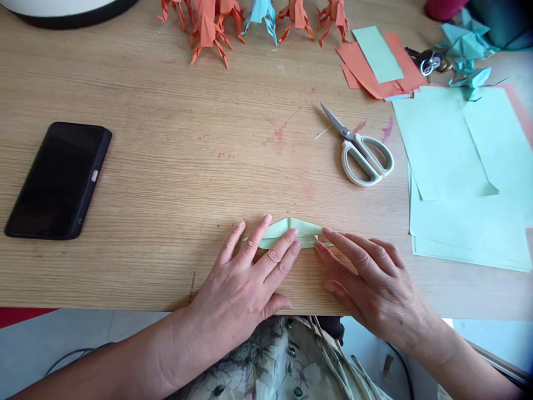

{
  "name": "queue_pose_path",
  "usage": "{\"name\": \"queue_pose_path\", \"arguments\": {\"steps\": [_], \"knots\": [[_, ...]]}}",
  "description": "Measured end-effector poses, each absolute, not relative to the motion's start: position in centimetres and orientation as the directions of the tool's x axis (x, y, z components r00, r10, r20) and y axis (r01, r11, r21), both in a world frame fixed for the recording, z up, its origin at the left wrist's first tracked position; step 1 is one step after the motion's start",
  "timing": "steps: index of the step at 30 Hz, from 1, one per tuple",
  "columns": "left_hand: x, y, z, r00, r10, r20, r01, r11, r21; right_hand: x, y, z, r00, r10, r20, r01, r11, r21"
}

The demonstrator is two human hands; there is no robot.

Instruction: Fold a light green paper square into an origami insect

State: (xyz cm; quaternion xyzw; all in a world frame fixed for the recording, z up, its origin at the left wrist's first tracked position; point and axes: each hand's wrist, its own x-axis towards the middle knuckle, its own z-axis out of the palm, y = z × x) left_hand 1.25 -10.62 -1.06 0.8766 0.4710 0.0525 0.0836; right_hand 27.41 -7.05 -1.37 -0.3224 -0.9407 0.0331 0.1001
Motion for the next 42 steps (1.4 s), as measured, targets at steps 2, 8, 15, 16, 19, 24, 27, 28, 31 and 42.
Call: {"name": "queue_pose_path", "arguments": {"steps": [2,8,15,16,19,24,27,28,31,42], "knots": [[1.1,-10.6,-1.2,0.554,0.832,0.024,0.809,-0.546,0.217,27.6,-7.2,-1.1,-0.777,0.606,0.169,0.595,0.795,-0.119],[0.9,-10.8,-1.7,0.546,0.838,0.028,0.806,-0.533,0.257,25.1,-6.3,0.2,-0.787,0.540,0.297,0.469,0.838,-0.280],[0.9,-10.5,-1.6,0.542,0.840,0.010,0.801,-0.520,0.297,23.1,-4.6,-1.7,-0.730,0.616,0.297,0.487,0.773,-0.407],[0.9,-10.5,-1.5,0.540,0.842,0.010,0.800,-0.516,0.305,23.3,-4.6,-1.9,-0.729,0.620,0.289,0.489,0.768,-0.413],[0.8,-10.4,-1.6,0.542,0.840,0.028,0.793,-0.522,0.316,24.0,-4.8,-1.9,-0.752,0.608,0.255,0.472,0.766,-0.436],[0.6,-10.4,-1.9,0.569,0.821,0.054,0.784,-0.561,0.267,24.6,-4.8,-1.8,-0.779,0.581,0.236,0.441,0.775,-0.452],[0.5,-10.5,-2.0,0.569,0.820,0.056,0.784,-0.562,0.264,24.6,-4.6,-1.8,-0.782,0.575,0.240,0.430,0.777,-0.460],[0.5,-10.5,-2.0,0.570,0.819,0.060,0.781,-0.563,0.269,24.6,-4.5,-1.8,-0.789,0.564,0.241,0.420,0.783,-0.458],[0.5,-10.4,-1.9,0.579,0.812,0.075,0.766,-0.573,0.291,24.7,-4.3,-1.8,-0.824,0.513,0.240,0.380,0.815,-0.436],[-0.7,-10.7,-1.5,0.526,0.820,0.226,0.770,-0.572,0.283,25.0,-4.2,-2.0,-0.850,0.460,0.257,0.338,0.850,-0.405]]}}
